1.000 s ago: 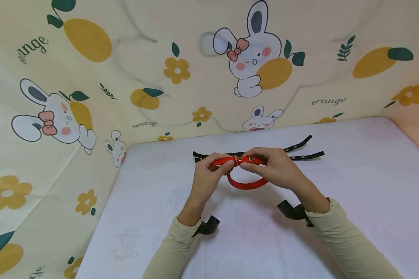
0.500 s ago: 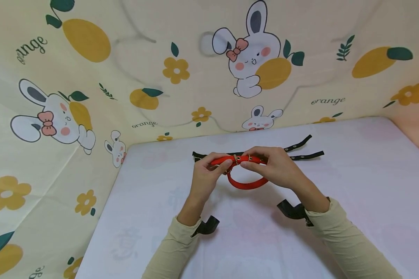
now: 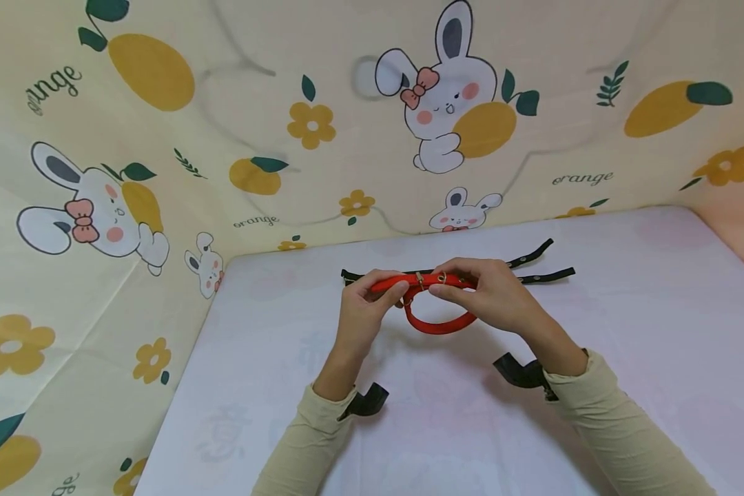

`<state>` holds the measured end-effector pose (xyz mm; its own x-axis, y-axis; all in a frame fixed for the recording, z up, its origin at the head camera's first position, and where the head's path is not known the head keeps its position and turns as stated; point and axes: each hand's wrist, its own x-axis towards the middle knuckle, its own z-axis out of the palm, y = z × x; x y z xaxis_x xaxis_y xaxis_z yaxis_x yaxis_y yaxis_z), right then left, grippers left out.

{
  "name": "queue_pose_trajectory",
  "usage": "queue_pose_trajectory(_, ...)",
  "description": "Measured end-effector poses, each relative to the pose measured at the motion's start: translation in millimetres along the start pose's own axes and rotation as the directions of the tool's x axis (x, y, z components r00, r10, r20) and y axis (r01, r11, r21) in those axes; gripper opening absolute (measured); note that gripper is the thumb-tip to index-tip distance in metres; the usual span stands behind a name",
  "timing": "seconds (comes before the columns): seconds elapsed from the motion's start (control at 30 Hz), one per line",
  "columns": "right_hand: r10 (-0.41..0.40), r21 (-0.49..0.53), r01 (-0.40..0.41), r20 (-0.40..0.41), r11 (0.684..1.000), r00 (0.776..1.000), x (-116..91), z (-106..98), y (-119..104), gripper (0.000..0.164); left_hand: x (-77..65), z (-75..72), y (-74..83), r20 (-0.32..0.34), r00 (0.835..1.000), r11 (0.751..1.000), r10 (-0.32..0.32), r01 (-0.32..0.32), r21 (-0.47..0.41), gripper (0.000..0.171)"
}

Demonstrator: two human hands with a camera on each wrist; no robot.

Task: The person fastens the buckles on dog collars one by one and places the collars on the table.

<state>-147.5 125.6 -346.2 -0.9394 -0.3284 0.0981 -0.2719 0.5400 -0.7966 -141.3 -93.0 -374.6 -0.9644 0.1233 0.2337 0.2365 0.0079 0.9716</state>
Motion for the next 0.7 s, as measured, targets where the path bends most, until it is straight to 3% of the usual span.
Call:
queue_pose_trajectory(0.43,0.001,0.004,-0.001,0.003,1.000,1.000,-0.6,-2.1,-0.4,0.027,-1.0,-3.3,2.0,-0.030,0.999,0.999,-0.035,0.034,-0.034,0.021)
queue_pose_trajectory(0.57,0.002,0.004,-0.002,0.006,1.000,1.000,-1.0,-2.5,-0.2,0.027,-0.3,-4.1,1.4,0.006,1.000,0.998,0.015,-0.015,0.061,0.021)
queue_pose_trajectory(0.7,-0.008,0.019,0.008,0.024,1.000,1.000,-0.2,0.0,0.7,0.024,-0.6,-4.3,0.1,0.051,0.995,0.979,0.084,-0.092,0.185,0.022)
